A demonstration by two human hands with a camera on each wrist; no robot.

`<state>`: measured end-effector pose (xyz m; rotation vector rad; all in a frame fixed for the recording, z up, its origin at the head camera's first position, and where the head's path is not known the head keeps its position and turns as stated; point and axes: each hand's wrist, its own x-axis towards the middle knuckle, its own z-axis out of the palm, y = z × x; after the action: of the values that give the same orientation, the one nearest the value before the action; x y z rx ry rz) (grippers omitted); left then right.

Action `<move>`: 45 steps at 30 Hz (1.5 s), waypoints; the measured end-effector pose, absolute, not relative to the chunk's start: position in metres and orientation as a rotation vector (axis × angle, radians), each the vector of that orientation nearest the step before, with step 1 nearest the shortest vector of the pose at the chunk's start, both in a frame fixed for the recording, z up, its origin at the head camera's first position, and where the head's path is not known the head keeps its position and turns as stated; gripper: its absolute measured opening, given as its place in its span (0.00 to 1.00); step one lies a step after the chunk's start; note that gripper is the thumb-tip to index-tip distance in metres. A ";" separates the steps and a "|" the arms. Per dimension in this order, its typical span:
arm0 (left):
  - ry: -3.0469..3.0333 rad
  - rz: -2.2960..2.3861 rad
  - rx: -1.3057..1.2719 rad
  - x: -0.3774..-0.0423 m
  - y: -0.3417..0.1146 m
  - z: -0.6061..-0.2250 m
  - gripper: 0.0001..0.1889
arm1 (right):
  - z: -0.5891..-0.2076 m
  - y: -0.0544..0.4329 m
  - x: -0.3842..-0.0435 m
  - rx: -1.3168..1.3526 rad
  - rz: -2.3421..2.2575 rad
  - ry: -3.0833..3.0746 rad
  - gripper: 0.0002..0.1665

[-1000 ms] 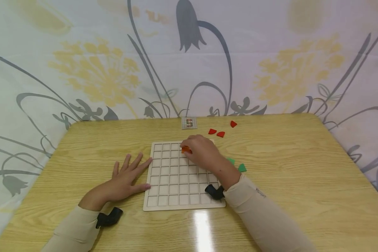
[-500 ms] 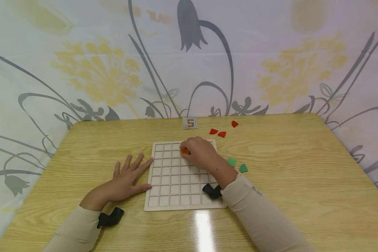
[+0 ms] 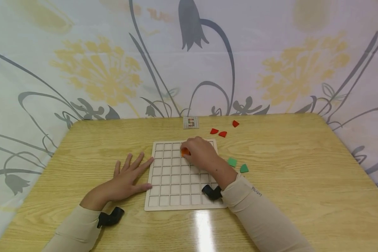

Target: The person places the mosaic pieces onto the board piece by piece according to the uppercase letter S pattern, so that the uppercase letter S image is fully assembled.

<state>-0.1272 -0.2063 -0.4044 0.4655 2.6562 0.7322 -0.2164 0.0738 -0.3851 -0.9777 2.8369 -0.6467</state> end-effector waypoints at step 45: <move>2.647 0.739 0.458 -0.127 -0.206 -0.403 0.44 | -0.389 0.074 -0.218 -0.987 -0.690 2.852 0.11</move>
<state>-0.1270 -0.2059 -0.4030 0.4582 2.6468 0.7395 -0.2177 0.0738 -0.3885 -0.9873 2.8522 -0.6901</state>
